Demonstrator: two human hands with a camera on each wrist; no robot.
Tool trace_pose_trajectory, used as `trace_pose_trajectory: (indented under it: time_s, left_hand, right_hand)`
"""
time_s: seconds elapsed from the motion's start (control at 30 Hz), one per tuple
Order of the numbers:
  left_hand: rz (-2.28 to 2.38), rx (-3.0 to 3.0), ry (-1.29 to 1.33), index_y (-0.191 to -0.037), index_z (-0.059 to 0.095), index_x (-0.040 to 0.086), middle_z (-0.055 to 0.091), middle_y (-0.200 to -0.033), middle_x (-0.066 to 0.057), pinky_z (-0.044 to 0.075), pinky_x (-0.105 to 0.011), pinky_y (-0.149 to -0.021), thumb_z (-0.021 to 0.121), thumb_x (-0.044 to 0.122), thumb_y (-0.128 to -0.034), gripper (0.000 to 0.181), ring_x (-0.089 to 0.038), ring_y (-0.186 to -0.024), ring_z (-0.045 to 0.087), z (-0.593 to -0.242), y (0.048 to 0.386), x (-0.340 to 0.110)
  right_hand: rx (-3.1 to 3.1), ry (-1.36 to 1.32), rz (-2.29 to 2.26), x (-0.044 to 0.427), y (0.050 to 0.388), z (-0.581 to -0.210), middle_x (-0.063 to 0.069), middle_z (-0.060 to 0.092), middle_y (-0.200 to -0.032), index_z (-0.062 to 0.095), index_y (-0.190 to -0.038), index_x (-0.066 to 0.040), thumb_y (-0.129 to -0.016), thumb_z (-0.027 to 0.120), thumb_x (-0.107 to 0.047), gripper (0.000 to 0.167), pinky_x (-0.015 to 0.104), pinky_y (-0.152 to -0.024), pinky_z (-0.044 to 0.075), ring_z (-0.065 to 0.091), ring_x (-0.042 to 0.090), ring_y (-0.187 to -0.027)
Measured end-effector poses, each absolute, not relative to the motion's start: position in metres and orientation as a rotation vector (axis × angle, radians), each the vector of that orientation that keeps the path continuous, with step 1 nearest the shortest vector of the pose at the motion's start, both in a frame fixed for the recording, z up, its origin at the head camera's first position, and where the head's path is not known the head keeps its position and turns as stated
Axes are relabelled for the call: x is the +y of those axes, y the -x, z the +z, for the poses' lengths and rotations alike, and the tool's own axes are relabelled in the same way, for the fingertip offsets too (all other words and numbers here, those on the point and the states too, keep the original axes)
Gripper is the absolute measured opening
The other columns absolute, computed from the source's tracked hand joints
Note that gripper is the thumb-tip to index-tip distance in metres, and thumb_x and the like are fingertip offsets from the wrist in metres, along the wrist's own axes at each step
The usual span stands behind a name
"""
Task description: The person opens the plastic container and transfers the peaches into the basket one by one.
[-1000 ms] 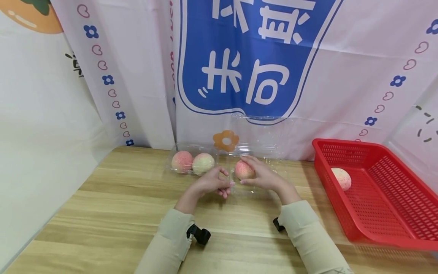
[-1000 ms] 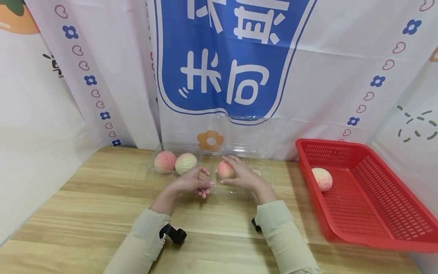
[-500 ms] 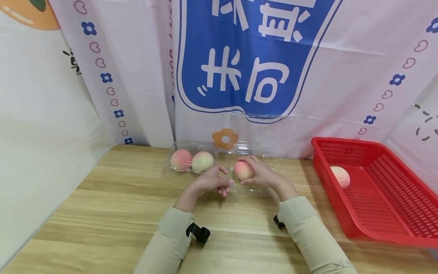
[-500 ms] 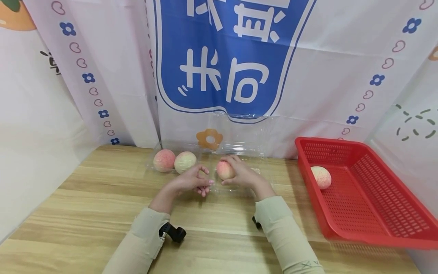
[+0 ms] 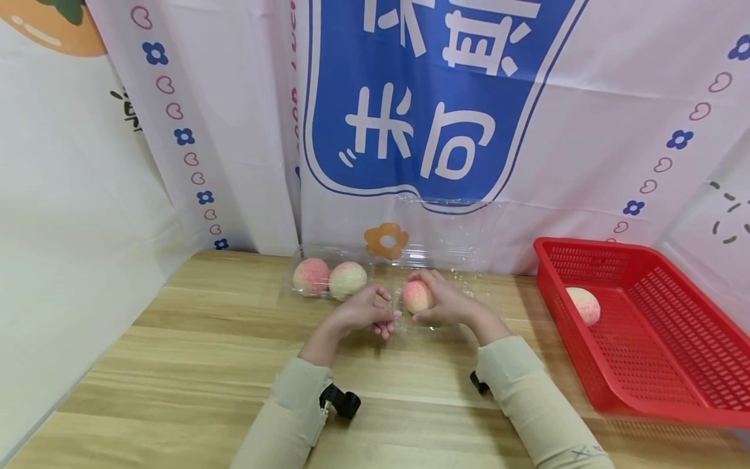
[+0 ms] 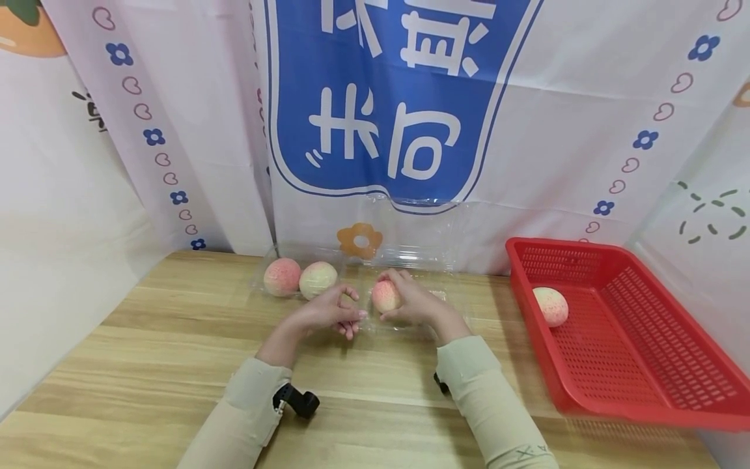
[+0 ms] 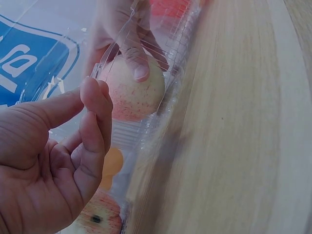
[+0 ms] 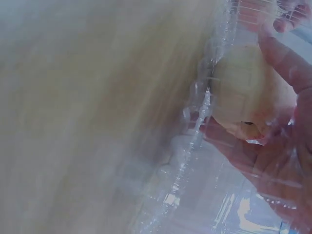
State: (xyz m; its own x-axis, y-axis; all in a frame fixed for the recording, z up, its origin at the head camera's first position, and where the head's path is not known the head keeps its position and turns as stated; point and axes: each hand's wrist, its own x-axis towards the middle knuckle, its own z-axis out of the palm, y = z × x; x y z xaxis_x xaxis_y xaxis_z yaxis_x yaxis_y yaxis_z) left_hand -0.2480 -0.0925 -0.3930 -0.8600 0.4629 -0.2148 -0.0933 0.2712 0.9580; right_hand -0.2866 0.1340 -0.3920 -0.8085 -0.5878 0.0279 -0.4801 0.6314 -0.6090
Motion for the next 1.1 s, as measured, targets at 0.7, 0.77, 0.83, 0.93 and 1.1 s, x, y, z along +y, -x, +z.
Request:
trace_pose_trajectory:
  time_s: [0.7, 0.77, 0.83, 0.93, 1.1]
  left_hand:
    - [1.635, 2.081, -0.345, -0.128, 0.033, -0.008, 0.064, -0.063, -0.002, 0.050, -0.022, -0.054, 0.064, 0.010, -0.0966, 0.047, -0.010, -0.052, 0.062, -0.3960, 0.2485, -0.0920]
    - [1.633, 2.083, -0.347, -0.129, 0.033, -0.008, 0.064, -0.063, -0.002, 0.050, -0.022, -0.054, 0.064, 0.010, -0.0966, 0.048, -0.010, -0.052, 0.062, -0.3962, 0.2483, -0.0917]
    - [1.634, 2.086, -0.346, -0.129, 0.033, -0.009, 0.064, -0.063, -0.002, 0.050, -0.022, -0.054, 0.064, 0.009, -0.0966, 0.048, -0.010, -0.051, 0.062, -0.3960, 0.2480, -0.0914]
    - [1.634, 2.086, -0.344, -0.129, 0.033, -0.009, 0.064, -0.063, -0.002, 0.050, -0.022, -0.054, 0.064, 0.009, -0.0967, 0.048, -0.009, -0.051, 0.062, -0.3956, 0.2475, -0.0911]
    - [1.635, 2.084, -0.335, -0.129, 0.033, -0.009, 0.064, -0.063, -0.002, 0.050, -0.022, -0.054, 0.064, 0.010, -0.0968, 0.049, -0.010, -0.051, 0.062, -0.3946, 0.2480, -0.0906]
  right_hand:
    - [2.664, 0.948, -0.841, 0.1391, 0.2870, -0.3885, 0.016, 0.050, -0.131, 0.048, -0.141, -0.012, -0.075, 0.085, -0.020, 0.076, 0.042, -0.086, 0.053, 0.057, 0.027, -0.105]
    - [2.665, 0.949, -0.830, 0.1395, 0.2872, -0.3885, 0.015, 0.050, -0.132, 0.048, -0.141, -0.012, -0.076, 0.085, -0.020, 0.075, 0.041, -0.087, 0.052, 0.057, 0.027, -0.106]
    - [2.667, 0.959, -0.820, 0.1399, 0.2874, -0.3884, 0.015, 0.050, -0.132, 0.048, -0.141, -0.011, -0.076, 0.085, -0.020, 0.075, 0.041, -0.088, 0.051, 0.057, 0.028, -0.108]
    - [2.668, 0.968, -0.815, 0.1406, 0.2876, -0.3872, 0.015, 0.050, -0.133, 0.049, -0.141, -0.011, -0.076, 0.085, -0.019, 0.074, 0.041, -0.089, 0.051, 0.057, 0.028, -0.109]
    - [2.659, 0.975, -0.819, 0.1427, 0.2876, -0.3830, 0.018, 0.049, -0.134, 0.048, -0.141, -0.010, -0.076, 0.084, -0.018, 0.075, 0.045, -0.089, 0.052, 0.057, 0.029, -0.109]
